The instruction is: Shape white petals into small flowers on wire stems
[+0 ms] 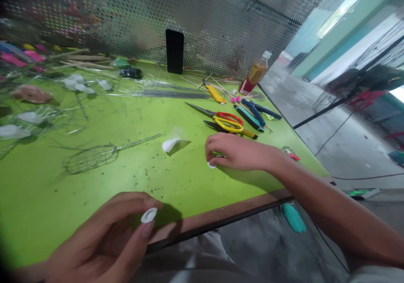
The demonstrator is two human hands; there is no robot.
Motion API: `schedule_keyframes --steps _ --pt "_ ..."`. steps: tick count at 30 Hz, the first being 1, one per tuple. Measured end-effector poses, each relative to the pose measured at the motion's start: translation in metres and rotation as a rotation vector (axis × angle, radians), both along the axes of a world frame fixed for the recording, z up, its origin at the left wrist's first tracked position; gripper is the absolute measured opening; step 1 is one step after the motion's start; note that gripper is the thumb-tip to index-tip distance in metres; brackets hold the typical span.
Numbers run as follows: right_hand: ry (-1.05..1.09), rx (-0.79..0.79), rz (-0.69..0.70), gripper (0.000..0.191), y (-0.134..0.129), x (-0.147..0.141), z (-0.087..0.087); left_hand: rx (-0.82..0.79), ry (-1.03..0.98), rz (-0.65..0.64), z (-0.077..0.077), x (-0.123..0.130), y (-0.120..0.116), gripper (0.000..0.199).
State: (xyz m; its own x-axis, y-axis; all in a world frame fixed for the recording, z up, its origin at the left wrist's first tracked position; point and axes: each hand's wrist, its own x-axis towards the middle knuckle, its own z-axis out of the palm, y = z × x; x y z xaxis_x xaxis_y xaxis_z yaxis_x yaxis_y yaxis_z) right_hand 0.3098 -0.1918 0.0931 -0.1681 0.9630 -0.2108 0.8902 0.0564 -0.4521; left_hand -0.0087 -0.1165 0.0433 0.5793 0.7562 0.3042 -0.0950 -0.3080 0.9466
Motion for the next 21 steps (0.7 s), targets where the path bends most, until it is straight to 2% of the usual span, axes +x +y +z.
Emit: schedule_keyframes --steps 4,8,13,21 --pt "0.024 -0.018 -0.004 0.017 -0.005 -0.001 0.005 -0.01 -0.029 -0.019 0.002 0.004 -0.001 0.028" --pt "-0.07 0.106 0.03 0.028 -0.019 -0.004 0.001 -0.041 -0.067 -0.03 0.003 0.005 -0.002 0.028" --pt "-0.106 0.141 -0.001 0.026 -0.029 -0.009 -0.004 -0.043 -0.052 -0.039 0.003 0.002 -0.002 0.027" --pt "0.043 0.063 -0.046 0.019 -0.013 -0.003 -0.004 0.034 0.021 0.008 0.0 0.002 0.0 0.027"
